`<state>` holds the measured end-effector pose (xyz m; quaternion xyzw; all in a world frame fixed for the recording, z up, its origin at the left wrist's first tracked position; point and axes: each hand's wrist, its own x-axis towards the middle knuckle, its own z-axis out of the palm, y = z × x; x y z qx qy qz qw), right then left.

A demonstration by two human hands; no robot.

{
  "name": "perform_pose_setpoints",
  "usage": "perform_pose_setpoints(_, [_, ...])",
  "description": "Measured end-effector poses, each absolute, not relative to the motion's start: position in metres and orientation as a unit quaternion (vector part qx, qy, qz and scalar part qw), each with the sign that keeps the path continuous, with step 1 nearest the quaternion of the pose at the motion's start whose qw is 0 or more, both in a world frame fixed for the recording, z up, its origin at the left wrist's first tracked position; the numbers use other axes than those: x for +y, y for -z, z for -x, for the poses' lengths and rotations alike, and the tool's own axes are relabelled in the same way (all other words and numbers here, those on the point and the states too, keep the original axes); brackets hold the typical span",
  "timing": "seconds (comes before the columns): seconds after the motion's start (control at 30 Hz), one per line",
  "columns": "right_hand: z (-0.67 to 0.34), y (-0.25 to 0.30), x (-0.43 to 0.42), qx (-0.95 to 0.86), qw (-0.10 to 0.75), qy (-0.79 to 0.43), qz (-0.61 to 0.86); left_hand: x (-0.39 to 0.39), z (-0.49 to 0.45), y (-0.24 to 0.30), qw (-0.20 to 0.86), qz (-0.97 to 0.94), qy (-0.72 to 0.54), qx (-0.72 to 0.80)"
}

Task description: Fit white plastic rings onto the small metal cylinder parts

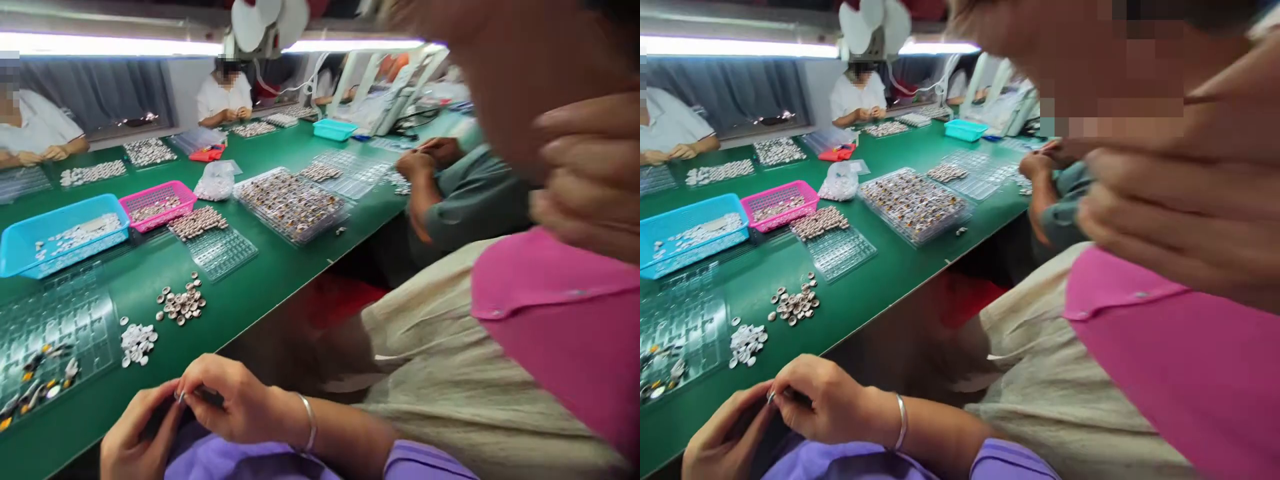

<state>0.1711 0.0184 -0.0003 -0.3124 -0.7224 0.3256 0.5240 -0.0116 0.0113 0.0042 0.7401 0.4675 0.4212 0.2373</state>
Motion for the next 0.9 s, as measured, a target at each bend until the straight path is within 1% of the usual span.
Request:
perform_pose_setpoints(0.07, [-0.171, 0.0, 0.018, -0.727, 0.52, -0.331, 0.302, 0.009, 0.012, -0.004, 0.271, -0.716, -0.43, 0.478])
perform_pose_setpoints(0.17, [-0.171, 0.0, 0.017, -0.704, 0.518, -0.377, 0.305, 0.005, 0.013, 0.0, 0.317, -0.671, -0.443, 0.502])
perform_pose_setpoints(0.33, [-0.171, -0.006, 0.02, -0.646, 0.475, -0.464, 0.378, 0.0, 0.011, 0.007, 0.374, -0.592, -0.478, 0.53])
perform_pose_setpoints(0.43, [-0.17, -0.009, 0.022, -0.623, 0.45, -0.512, 0.384, 0.0, 0.01, 0.007, 0.393, -0.58, -0.484, 0.525])
perform_pose_setpoints(0.6, [-0.167, -0.006, 0.023, -0.58, 0.453, -0.56, 0.38, -0.001, 0.011, 0.005, 0.39, -0.569, -0.505, 0.518])
perform_pose_setpoints(0.77, [-0.169, 0.002, 0.02, -0.576, 0.443, -0.567, 0.388, -0.004, 0.011, 0.006, 0.378, -0.566, -0.513, 0.523])
perform_pose_setpoints(0.9, [-0.17, 0.003, 0.02, -0.592, 0.475, -0.529, 0.38, -0.004, 0.009, 0.008, 0.384, -0.566, -0.507, 0.525])
